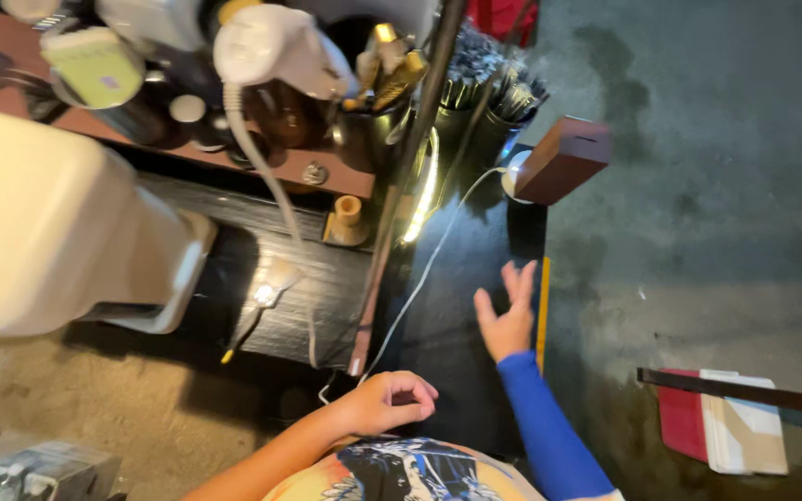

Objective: The person organizes a cluttered workspace by moving a white box, plugging in a small light, and arranging various items on a table. They wipe the table surface with a cloth and place a black mat on it. The person also handles a pink box and adjusts the position of the white box multiple times.

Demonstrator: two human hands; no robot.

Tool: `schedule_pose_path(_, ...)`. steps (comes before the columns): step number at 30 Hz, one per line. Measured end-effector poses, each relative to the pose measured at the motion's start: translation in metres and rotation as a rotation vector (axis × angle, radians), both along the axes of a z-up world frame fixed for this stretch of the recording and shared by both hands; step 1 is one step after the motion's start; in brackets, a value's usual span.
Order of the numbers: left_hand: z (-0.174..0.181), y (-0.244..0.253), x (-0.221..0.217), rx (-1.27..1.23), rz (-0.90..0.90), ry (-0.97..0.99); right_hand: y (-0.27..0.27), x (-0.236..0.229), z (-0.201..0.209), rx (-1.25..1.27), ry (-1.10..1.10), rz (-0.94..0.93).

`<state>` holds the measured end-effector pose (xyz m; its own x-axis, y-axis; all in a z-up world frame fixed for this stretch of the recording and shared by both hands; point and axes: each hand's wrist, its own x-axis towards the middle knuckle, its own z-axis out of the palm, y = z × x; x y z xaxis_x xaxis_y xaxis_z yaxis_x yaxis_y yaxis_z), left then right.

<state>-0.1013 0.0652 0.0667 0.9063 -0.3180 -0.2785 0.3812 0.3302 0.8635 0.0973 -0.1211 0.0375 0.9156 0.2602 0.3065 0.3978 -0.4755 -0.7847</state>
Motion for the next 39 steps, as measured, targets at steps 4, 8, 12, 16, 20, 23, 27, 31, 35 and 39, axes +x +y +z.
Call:
schedule_pose_path(4,0.043,0.035,-0.032,-0.013,-0.017,-0.034,0.024,-0.068,0.015,-0.093,0.125,0.170)
schedule_pose_path(8,0.065,0.079,-0.067,0.059,0.044,-0.157,0.054,-0.085,-0.018,-0.214,0.213,0.246)
schedule_pose_path(12,0.063,0.128,-0.115,0.077,0.138,-0.044,0.082,-0.057,-0.063,-0.318,0.003,0.080)
schedule_pose_path(16,0.036,0.151,-0.151,0.247,0.133,0.125,0.101,0.005,-0.094,-0.400,0.181,-0.091)
schedule_pose_path(20,-0.006,0.134,-0.154,0.708,-0.022,0.070,0.116,0.063,-0.113,-0.416,0.422,-0.163)
schedule_pose_path(23,-0.025,0.105,-0.138,0.825,0.132,-0.248,0.133,0.095,-0.118,-0.120,0.832,-0.201)
schedule_pose_path(27,-0.027,0.078,-0.122,0.797,0.124,-0.051,0.138,0.108,-0.118,0.029,0.915,-0.161)
schedule_pose_path(31,-0.014,0.077,-0.126,0.700,0.262,0.009,0.137,0.090,-0.063,0.115,0.772,0.030)
schedule_pose_path(35,0.004,0.100,-0.154,0.755,0.552,0.092,0.111,0.024,0.033,0.444,0.400,0.062)
schedule_pose_path(39,0.020,0.130,-0.182,0.630,0.953,0.036,0.095,-0.052,0.106,0.753,0.179,0.323)
